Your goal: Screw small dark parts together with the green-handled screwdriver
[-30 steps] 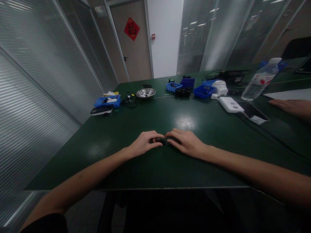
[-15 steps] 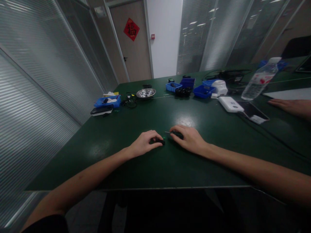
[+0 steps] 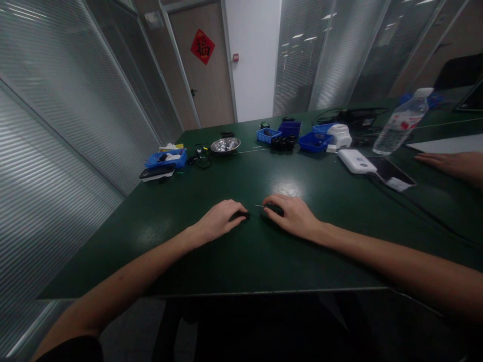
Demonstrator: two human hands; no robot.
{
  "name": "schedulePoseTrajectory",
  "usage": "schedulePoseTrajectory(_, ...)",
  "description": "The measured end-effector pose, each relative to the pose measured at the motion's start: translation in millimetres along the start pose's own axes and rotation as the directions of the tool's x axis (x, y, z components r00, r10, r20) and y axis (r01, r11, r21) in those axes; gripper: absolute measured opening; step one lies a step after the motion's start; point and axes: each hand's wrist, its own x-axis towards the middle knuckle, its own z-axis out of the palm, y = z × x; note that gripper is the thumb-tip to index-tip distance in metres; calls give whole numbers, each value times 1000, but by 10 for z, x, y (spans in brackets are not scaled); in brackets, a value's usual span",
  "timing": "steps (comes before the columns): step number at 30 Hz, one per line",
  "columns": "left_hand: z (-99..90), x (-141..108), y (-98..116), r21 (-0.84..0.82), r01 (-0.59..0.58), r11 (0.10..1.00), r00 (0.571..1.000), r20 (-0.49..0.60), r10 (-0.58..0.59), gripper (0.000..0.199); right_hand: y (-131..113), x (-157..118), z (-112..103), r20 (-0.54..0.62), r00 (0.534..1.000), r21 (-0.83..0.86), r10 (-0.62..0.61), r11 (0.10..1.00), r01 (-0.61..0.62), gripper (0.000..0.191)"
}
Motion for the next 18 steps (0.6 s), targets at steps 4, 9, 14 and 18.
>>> schedulePoseTrajectory(4,-322,-149,-429,26,196,980,980,-21,-196,27,32,-1,15,-1,1000,1,-12,1000,12,25)
schedulePoseTrajectory(9,-813,-551,-1167,178,499,848,865,-166,-474,32,39,-7,26,-16,1000,-1,-25,1000,25,26)
schedulePoseTrajectory(14,-1281,-1183,-1748,256,788,560,616,-362,-700,25,10,-4,12,-3,1000,5,-30,1000,30,26)
schedulePoseTrajectory(18,-1519,-1572,-1925,236,909,345,417,-466,-780,24,6,0,6,4,1000,8,-26,1000,26,25)
